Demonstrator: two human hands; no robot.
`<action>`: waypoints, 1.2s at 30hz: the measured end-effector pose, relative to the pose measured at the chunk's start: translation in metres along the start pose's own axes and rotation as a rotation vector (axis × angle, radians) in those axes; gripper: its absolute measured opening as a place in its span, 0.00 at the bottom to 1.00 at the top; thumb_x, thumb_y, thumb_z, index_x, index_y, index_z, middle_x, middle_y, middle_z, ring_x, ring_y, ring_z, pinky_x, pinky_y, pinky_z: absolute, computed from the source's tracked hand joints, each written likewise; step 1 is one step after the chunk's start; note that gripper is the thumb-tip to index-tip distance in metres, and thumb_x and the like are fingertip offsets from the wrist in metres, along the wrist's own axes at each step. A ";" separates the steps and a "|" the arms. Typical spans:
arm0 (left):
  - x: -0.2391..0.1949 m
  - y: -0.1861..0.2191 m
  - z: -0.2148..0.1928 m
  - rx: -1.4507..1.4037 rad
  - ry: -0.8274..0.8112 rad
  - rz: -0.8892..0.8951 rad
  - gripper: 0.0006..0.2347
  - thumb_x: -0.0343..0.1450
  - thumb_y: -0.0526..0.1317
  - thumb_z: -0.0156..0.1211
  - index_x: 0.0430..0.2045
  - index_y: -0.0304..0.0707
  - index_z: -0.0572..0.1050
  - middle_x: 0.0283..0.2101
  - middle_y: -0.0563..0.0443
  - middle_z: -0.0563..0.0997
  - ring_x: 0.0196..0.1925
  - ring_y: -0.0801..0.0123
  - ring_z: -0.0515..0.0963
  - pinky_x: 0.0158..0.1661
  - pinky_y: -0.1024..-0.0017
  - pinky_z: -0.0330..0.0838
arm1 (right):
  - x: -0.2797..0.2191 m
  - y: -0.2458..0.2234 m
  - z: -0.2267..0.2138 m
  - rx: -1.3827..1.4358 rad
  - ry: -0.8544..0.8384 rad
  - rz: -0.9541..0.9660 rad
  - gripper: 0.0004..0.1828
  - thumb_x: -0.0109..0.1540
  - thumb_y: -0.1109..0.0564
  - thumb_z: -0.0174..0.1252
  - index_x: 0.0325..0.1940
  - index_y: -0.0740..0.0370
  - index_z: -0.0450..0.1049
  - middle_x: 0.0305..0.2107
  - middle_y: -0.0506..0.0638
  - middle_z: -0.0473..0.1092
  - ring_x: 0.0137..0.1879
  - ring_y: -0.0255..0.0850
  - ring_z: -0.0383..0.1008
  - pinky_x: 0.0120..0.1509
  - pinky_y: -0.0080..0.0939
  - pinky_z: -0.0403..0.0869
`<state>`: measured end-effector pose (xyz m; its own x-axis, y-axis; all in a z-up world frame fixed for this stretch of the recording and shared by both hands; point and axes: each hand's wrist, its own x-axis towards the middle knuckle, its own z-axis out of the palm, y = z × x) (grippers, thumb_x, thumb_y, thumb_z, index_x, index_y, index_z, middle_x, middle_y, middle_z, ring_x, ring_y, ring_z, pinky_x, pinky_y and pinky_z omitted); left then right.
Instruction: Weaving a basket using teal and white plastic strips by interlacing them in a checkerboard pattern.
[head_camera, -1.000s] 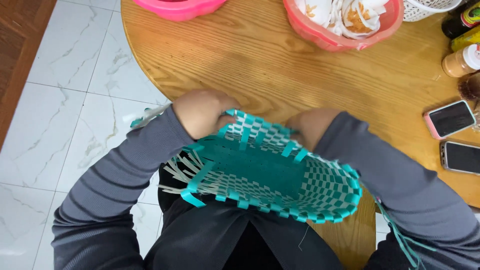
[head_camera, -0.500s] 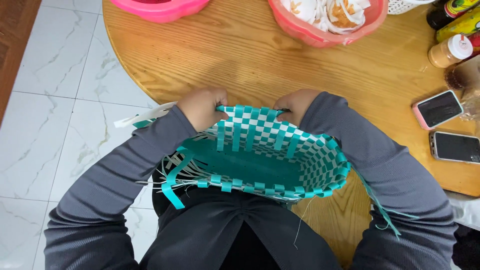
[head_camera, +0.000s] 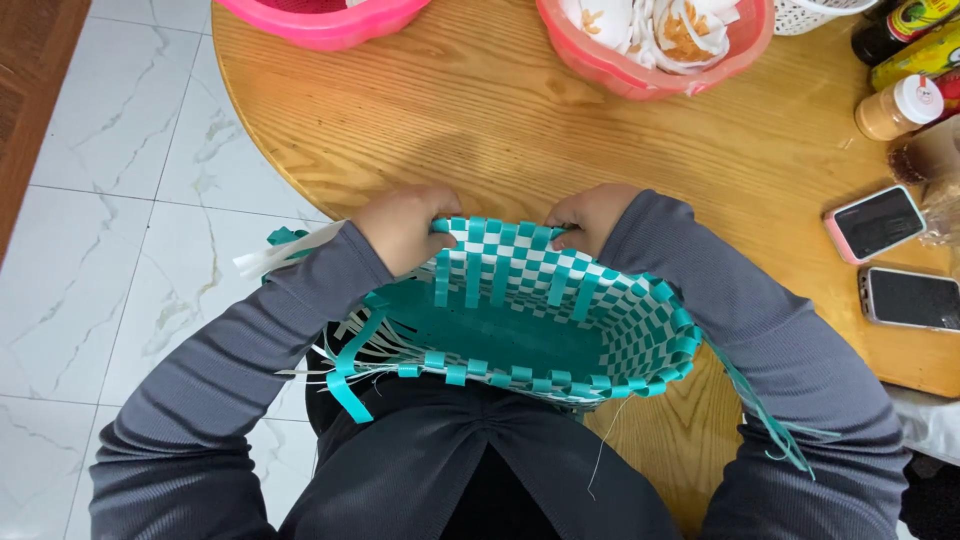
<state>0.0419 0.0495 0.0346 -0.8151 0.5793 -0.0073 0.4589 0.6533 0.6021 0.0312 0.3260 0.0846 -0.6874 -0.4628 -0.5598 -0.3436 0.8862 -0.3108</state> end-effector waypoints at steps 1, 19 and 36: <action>0.000 0.003 -0.002 0.000 0.001 0.000 0.15 0.66 0.42 0.64 0.43 0.37 0.73 0.37 0.42 0.79 0.40 0.52 0.79 0.39 0.61 0.75 | -0.002 0.001 0.002 -0.001 0.000 -0.001 0.22 0.62 0.45 0.52 0.58 0.54 0.70 0.43 0.55 0.74 0.53 0.51 0.72 0.59 0.50 0.69; -0.051 0.050 0.012 0.425 0.401 0.418 0.05 0.64 0.39 0.58 0.30 0.45 0.75 0.28 0.54 0.73 0.33 0.60 0.76 0.35 0.66 0.71 | -0.056 -0.012 0.075 -0.251 0.447 -0.224 0.17 0.53 0.47 0.56 0.44 0.51 0.75 0.31 0.53 0.75 0.42 0.55 0.75 0.48 0.55 0.73; -0.117 0.083 0.031 0.475 0.432 0.898 0.08 0.71 0.35 0.53 0.18 0.46 0.71 0.29 0.52 0.72 0.27 0.65 0.67 0.31 0.68 0.63 | -0.146 -0.039 0.124 -0.386 0.530 -0.490 0.22 0.58 0.38 0.59 0.42 0.57 0.77 0.33 0.51 0.74 0.41 0.49 0.74 0.46 0.49 0.72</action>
<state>0.1867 0.0510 0.0608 -0.1298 0.7781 0.6146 0.9595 0.2548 -0.1199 0.2245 0.3562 0.0837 -0.5800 -0.8137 0.0381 -0.8132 0.5757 -0.0852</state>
